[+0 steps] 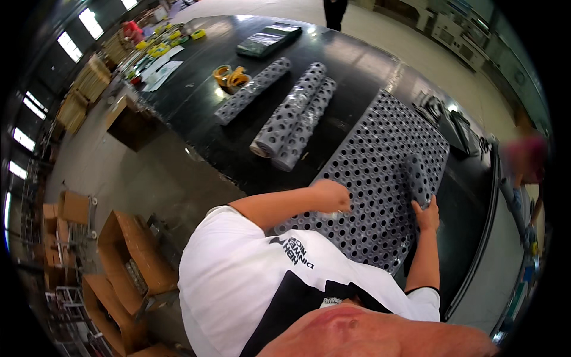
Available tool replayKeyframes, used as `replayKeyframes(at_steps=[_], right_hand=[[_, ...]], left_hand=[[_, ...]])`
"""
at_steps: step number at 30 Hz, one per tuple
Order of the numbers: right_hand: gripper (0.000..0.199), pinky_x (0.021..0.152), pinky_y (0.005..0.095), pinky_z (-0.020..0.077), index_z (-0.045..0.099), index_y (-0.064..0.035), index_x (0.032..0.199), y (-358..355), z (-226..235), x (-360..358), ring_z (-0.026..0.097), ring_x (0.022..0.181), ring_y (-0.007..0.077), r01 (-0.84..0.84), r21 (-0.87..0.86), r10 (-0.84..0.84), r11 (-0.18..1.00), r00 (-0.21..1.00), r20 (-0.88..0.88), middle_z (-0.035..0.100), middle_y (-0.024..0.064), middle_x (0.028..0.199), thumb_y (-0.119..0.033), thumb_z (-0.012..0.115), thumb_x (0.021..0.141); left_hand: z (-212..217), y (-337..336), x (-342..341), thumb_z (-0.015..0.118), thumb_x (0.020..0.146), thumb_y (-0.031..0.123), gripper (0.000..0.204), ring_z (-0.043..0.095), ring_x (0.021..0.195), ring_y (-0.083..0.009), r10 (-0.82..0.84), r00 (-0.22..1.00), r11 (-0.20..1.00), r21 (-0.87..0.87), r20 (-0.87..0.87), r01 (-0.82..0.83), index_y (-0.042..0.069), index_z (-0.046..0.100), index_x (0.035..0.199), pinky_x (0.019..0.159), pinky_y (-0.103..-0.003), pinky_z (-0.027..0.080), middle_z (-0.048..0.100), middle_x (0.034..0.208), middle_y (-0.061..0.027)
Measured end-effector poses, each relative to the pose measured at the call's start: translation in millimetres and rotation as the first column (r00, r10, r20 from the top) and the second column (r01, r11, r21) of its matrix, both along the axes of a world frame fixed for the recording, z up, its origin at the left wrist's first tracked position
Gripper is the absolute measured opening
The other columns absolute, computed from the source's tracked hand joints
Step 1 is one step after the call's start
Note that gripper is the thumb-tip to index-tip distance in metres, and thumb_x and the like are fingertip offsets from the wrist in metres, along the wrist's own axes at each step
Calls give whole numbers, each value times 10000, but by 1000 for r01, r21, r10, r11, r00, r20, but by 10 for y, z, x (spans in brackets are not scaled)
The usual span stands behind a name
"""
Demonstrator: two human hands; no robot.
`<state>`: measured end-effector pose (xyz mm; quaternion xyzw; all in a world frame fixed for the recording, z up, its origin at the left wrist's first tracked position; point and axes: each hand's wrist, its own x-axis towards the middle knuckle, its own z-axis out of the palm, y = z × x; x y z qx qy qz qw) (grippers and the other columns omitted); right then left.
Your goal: The person rolls several gray rubber mats one at a time, secures each with a piece of tape, places them in a cardboard box, and then picks up the remaining group of rolled mats to carry them to the box.
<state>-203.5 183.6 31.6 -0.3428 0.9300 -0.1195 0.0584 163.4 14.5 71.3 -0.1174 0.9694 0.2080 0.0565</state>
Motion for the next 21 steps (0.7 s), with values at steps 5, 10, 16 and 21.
replayKeyframes(at_steps=[5,10,16,21], right_hand=[[985,982,455,471,380,-135,1493,-81,300,113,553,1224,373,-79,106,83,991,996,-30,529,178,1387,-331,860,657],[901,953,457,471,465,-104,1417,-835,818,751,564,1171,364,-620,-69,579,782,762,-290,581,142,1291,-196,875,620],[798,1071,439,361,561,-170,1319,-2459,1700,2089,544,1210,262,-983,-37,758,178,161,-632,599,47,1267,-119,837,572],[632,1116,458,278,571,-232,1298,-3950,1480,3110,459,1335,225,-996,57,701,71,10,-713,560,14,1341,-25,683,712]], left_hand=[[-314,-349,1262,624,859,351,204,651,876,-232,320,943,867,-428,86,-255,192,752,841,849,-429,407,646,935,-28],[-358,-308,1779,696,808,423,337,601,974,-244,296,954,823,-522,53,-226,132,717,976,955,-421,368,610,1062,-45],[-548,-212,1927,675,788,295,424,563,1069,-290,244,953,754,-582,-179,-303,108,618,1165,1099,-472,311,527,1370,-84],[-684,-249,1883,553,837,178,318,574,1006,-268,272,898,737,-525,-346,-426,90,642,1129,1096,-485,333,588,1289,-79]])
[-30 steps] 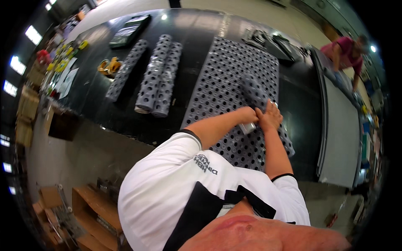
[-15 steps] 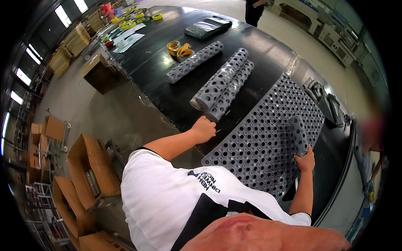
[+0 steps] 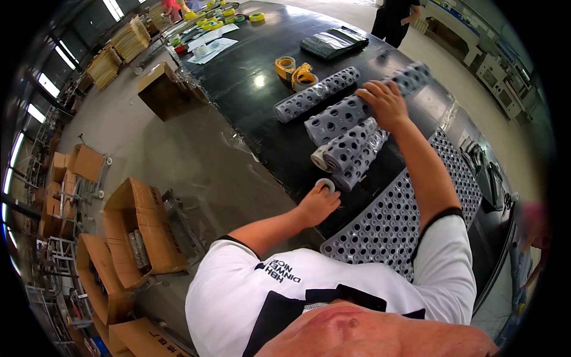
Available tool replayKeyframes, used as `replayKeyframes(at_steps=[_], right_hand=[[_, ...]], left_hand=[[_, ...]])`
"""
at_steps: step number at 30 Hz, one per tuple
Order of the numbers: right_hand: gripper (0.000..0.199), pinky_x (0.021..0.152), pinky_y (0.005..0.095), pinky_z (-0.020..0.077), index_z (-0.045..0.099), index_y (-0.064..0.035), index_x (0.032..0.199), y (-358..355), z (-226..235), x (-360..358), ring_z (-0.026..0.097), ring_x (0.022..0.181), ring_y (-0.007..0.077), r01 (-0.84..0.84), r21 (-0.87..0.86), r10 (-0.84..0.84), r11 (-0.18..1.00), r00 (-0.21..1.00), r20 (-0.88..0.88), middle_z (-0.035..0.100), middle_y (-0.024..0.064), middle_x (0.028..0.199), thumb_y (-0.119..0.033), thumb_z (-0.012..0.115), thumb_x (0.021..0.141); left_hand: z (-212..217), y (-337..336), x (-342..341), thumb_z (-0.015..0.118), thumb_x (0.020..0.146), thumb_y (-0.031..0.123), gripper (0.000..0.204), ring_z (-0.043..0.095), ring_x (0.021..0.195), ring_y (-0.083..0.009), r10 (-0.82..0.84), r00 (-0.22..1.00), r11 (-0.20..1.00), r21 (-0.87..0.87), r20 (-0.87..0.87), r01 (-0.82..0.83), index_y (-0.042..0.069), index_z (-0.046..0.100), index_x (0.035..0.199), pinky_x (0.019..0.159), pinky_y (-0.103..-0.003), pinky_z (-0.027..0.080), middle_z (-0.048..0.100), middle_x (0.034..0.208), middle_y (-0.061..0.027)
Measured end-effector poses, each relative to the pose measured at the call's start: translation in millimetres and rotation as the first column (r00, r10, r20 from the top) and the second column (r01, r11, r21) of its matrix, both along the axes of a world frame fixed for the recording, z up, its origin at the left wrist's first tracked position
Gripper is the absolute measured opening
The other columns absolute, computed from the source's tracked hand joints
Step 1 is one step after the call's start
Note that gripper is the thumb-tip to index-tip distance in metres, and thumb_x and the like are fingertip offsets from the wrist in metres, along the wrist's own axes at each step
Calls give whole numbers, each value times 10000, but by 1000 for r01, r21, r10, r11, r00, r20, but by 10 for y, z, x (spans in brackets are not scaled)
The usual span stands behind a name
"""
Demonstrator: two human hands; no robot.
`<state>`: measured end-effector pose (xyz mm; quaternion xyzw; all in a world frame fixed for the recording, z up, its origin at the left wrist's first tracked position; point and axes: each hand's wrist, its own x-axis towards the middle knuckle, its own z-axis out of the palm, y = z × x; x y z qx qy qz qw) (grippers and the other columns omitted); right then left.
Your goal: The person rolls several gray rubber mats one at a time, secures each with a piece of tape, places them in a cardboard box, and then picks up the remaining group of rolled mats to carry them to the box.
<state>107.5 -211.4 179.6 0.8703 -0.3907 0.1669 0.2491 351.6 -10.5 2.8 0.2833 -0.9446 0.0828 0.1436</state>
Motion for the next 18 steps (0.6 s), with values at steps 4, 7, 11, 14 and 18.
replayKeyframes(at_steps=[4,7,11,14,18], right_hand=[[593,1193,515,204,500,-303,1421,-555,-585,890,260,1487,192,469,468,-320,749,875,-363,356,-4,1579,-118,616,869],[484,1154,563,265,590,-178,1359,-782,-1202,994,497,1344,278,605,705,-414,371,787,-457,561,109,1415,-187,520,880],[455,1179,488,246,604,-163,1341,-312,-693,1102,482,1351,260,460,738,-322,494,885,-336,580,88,1391,-246,561,895],[470,1181,475,241,590,-170,1350,247,-565,683,444,1370,252,282,620,-357,732,934,-4,556,66,1409,-307,611,900],[480,1160,502,272,598,-144,1323,1643,-826,-343,444,1355,276,228,578,-443,784,857,263,557,76,1399,-305,661,875]], left_hand=[[10,-17,-52,548,849,161,250,573,931,-227,54,998,998,22,20,-54,103,650,1070,1101,-439,333,612,1178,-40],[-50,-78,-61,556,848,156,198,568,914,-225,-2,998,1000,-10,-68,1,109,652,1014,1058,-392,373,606,1096,-25],[-37,-256,91,560,823,143,43,561,908,-249,32,999,997,72,-15,-31,145,602,834,951,-409,434,558,921,-49],[55,-420,57,550,839,151,101,589,905,-266,112,981,992,37,156,-119,130,642,873,927,-418,446,606,952,-58],[271,-150,-75,567,858,157,265,508,1210,-287,225,971,974,-22,79,-224,119,641,1109,1085,-492,323,592,1265,-97]])
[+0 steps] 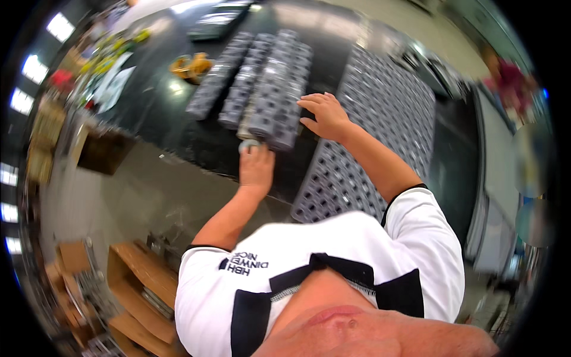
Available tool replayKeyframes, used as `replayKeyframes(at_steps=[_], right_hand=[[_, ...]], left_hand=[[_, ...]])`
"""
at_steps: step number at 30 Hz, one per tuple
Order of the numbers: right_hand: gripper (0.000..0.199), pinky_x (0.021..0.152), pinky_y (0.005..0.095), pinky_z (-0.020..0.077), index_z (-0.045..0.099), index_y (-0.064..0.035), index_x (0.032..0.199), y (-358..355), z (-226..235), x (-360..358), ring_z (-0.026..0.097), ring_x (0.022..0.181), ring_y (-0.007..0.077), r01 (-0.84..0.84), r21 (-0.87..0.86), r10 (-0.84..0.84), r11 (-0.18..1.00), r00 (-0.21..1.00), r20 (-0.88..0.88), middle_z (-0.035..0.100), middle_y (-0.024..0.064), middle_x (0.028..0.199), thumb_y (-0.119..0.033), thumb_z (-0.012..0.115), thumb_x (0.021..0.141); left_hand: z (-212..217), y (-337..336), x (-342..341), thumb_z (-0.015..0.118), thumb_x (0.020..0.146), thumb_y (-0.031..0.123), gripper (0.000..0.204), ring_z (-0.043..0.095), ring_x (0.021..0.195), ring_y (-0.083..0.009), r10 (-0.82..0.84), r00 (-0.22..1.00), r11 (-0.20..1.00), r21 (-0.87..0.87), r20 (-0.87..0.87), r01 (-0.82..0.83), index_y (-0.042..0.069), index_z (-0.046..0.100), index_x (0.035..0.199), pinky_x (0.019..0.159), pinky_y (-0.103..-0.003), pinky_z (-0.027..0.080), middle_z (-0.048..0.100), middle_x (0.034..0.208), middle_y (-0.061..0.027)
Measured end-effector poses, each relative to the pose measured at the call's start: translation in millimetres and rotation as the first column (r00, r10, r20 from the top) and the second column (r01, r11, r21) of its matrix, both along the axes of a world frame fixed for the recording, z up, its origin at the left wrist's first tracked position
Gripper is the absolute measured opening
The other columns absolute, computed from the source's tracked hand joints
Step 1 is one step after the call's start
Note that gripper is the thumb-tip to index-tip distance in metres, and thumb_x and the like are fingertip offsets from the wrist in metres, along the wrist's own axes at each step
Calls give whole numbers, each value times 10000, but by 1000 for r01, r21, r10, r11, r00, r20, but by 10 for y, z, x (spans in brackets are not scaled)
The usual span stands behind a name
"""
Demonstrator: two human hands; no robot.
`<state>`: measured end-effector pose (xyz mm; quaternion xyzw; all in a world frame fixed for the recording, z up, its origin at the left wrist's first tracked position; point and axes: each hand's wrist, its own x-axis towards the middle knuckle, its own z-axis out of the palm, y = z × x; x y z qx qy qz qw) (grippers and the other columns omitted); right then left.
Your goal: The person rolls several gray rubber mats one at a time, secures each with a piece of tape, places them in a cardboard box, and then picks up the remaining group of rolled mats to carry them to the box.
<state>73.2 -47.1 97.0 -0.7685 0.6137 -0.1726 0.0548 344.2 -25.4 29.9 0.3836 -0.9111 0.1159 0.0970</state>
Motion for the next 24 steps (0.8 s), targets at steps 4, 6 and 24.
replayKeyframes(at_steps=[4,6,24], right_hand=[[519,1125,506,311,624,-118,1285,1911,-482,-895,463,1318,330,149,85,-160,985,975,152,559,108,1383,-325,729,821],[533,1141,491,293,638,-150,1280,2903,-665,-945,421,1364,323,201,152,-221,968,966,132,509,112,1440,-353,739,797],[702,1170,478,275,579,-185,1353,4327,-876,-763,314,1447,267,203,276,-213,939,977,5,386,52,1548,-364,820,718]], left_hand=[[84,703,-297,711,758,263,485,439,1328,-288,-381,878,816,341,-288,466,93,628,1205,1124,-484,292,528,1409,-89],[-238,963,-425,682,791,304,483,395,1390,-262,-534,723,583,428,-438,691,125,625,1236,1120,-467,285,501,1452,-60],[7,1084,-716,760,769,415,534,418,1354,-340,-806,570,570,469,160,674,182,615,1226,1052,-500,410,471,1464,-36]])
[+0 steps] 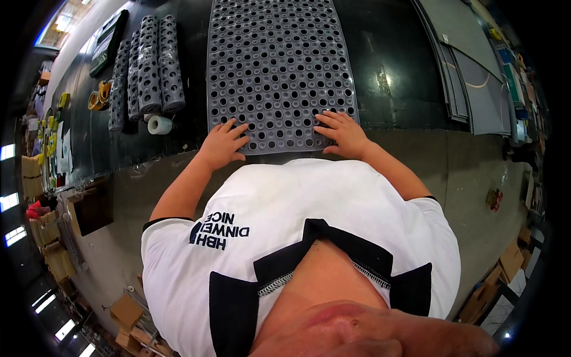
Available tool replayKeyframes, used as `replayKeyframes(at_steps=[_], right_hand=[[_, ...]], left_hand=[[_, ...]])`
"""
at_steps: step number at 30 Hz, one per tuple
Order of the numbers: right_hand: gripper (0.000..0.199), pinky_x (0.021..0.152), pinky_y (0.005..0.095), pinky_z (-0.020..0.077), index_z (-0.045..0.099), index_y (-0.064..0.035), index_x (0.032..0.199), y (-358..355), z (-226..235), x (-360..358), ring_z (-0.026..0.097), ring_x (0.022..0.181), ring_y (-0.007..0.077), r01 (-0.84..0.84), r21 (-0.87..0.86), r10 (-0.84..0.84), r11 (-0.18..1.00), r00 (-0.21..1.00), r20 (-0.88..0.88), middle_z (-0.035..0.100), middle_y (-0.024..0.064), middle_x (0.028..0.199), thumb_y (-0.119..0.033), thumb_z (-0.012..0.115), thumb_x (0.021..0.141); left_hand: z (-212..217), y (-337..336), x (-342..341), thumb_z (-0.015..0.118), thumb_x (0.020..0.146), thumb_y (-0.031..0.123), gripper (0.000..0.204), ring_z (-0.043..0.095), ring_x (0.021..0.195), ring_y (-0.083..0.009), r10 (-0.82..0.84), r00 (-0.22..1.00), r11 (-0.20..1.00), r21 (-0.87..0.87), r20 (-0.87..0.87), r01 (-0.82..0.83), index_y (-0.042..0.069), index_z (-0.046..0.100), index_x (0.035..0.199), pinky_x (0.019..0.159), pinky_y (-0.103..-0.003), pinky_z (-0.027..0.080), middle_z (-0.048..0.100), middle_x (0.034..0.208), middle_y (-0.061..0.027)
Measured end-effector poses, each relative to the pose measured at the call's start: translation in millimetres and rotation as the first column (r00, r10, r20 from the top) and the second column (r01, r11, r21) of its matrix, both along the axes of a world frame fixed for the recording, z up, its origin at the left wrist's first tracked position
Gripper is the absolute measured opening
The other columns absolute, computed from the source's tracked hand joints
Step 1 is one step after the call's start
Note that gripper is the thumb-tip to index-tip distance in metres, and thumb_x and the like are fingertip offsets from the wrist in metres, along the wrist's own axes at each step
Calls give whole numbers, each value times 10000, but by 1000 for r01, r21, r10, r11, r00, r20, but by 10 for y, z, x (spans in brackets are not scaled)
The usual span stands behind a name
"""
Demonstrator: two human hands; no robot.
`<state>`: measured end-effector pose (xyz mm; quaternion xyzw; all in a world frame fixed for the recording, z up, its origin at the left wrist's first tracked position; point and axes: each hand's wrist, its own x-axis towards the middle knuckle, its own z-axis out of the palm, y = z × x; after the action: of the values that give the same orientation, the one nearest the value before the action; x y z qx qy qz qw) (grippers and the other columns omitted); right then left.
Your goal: The person rolls several gray rubber mats one at a time, secures each with a piece of tape, places them in a cardboard box, and then picks up the remaining group of rolled mats to carry them to the box.
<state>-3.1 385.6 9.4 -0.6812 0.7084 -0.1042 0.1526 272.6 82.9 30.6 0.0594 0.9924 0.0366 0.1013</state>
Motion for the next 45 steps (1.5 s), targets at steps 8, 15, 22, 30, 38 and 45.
replayKeyframes(at_steps=[8,15,22,30,38,45], right_hand=[[115,848,438,501,626,-108,957,-164,244,90,662,1009,279,152,-33,-155,988,975,-157,703,83,1033,-192,594,885],[76,646,463,527,579,-145,986,-1001,1095,-603,680,772,330,360,-347,-465,866,834,-297,686,111,817,-190,564,926],[53,949,426,448,599,-182,895,-370,1285,-445,654,916,185,-220,-727,-237,651,850,-470,679,4,918,-171,551,914],[116,856,412,450,666,-169,953,-372,122,-121,656,896,260,472,47,-469,880,881,-64,678,24,901,-239,592,898],[305,952,391,391,680,-212,1095,-402,-3,23,557,1096,190,-45,-625,-234,779,904,-357,591,-14,1218,-233,697,792],[308,925,371,404,716,-234,1076,-408,-274,-113,594,1022,142,117,-549,-272,828,939,-209,663,-102,1085,-232,733,769]], left_hand=[[155,3,34,693,861,370,504,523,1272,-300,173,970,973,182,-172,-141,152,598,1305,968,-423,478,597,1338,-55],[996,-544,-673,564,921,261,284,672,982,-343,592,803,806,42,-67,-590,213,693,1169,835,-441,543,713,1075,-88],[914,-323,-327,674,815,131,287,671,952,-224,-9,647,951,-205,-763,-229,124,703,1101,833,-380,489,711,1011,-37],[-129,-6,-67,749,796,231,214,666,839,-300,445,828,856,433,-341,-281,77,733,943,743,-401,520,706,925,-78],[-203,-611,-527,619,915,442,387,689,746,-272,638,718,574,450,278,-684,80,753,894,686,-366,521,720,787,-100],[-15,-100,-479,775,738,246,288,607,1048,-248,394,795,909,69,-461,-410,144,728,1003,868,-413,453,654,1003,-18]])
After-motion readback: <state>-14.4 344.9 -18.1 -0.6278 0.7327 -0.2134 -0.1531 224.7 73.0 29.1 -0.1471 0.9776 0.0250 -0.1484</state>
